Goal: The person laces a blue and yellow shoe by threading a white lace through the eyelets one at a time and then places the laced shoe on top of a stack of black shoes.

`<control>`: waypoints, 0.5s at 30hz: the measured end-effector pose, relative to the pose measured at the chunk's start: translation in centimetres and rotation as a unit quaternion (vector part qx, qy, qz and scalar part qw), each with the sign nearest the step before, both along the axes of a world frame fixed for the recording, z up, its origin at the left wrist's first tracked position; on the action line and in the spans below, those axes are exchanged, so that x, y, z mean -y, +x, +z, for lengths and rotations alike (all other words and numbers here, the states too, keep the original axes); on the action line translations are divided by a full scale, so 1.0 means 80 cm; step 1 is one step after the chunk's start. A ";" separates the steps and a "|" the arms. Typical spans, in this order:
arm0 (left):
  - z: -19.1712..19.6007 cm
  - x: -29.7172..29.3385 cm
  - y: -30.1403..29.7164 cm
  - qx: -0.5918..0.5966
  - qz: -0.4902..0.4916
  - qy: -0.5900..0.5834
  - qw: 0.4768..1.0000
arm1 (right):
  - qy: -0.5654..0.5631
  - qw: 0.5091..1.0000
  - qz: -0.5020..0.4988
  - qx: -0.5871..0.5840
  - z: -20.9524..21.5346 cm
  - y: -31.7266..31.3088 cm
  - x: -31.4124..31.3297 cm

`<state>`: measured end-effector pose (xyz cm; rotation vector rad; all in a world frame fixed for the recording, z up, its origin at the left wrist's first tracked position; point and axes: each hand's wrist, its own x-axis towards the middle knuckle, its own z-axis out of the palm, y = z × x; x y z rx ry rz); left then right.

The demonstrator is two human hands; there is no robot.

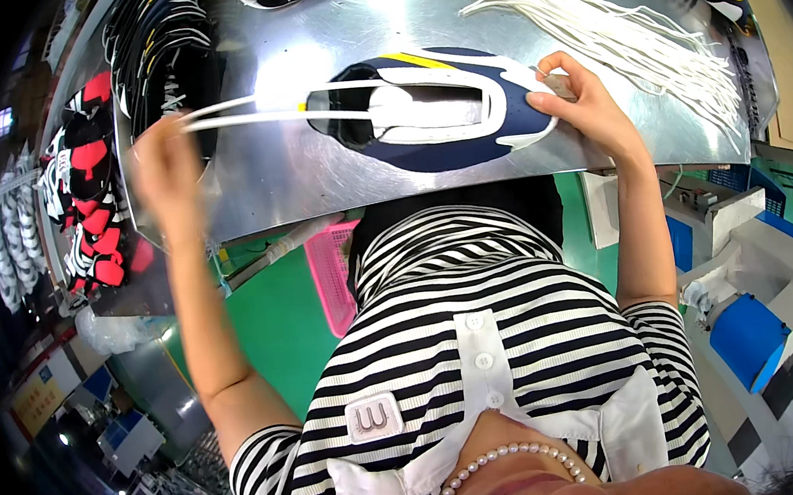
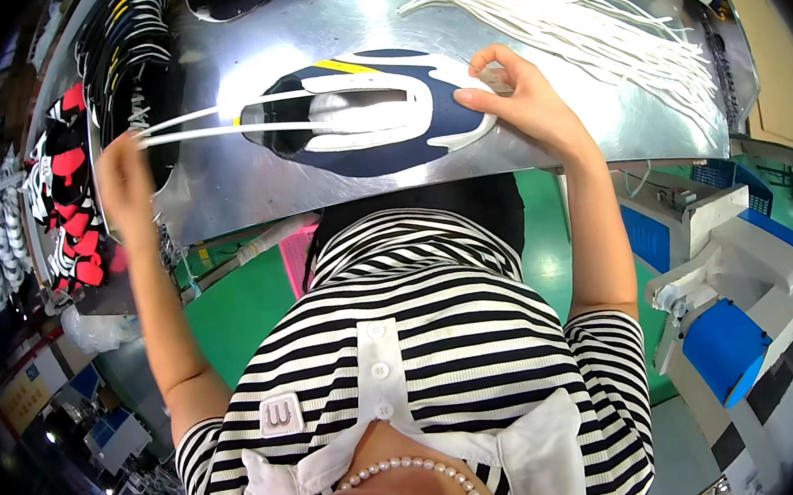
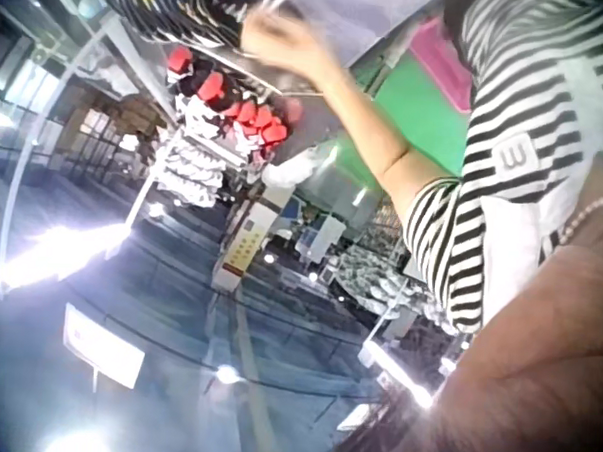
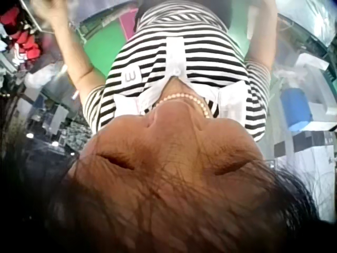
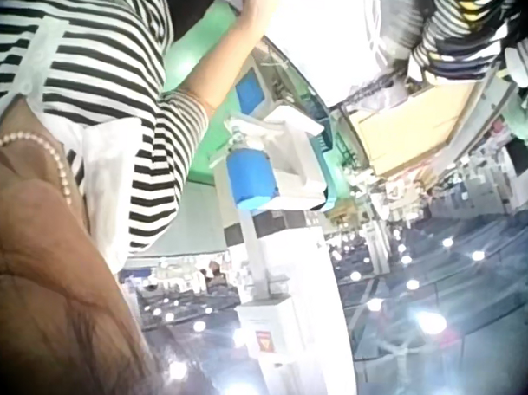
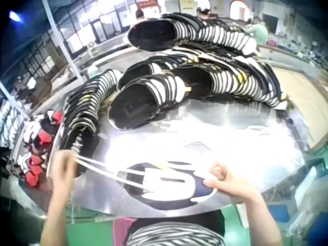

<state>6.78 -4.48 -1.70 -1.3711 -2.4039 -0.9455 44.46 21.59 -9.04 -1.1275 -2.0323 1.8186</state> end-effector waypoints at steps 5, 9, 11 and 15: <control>0.060 -0.109 0.159 0.096 -0.445 -0.008 0.890 | 0.320 0.941 -0.019 0.108 0.021 -0.016 0.006; 0.035 -0.148 0.151 0.044 -0.362 0.035 0.930 | 0.195 0.959 -0.187 -0.086 0.030 -0.021 0.026; 0.025 -0.156 0.162 0.033 -0.358 0.037 0.932 | 0.085 0.969 -0.138 -0.188 0.035 -0.034 0.049; 0.004 -0.172 0.178 0.036 -0.390 0.043 0.919 | 0.169 0.964 -0.062 -0.198 0.032 -0.079 0.063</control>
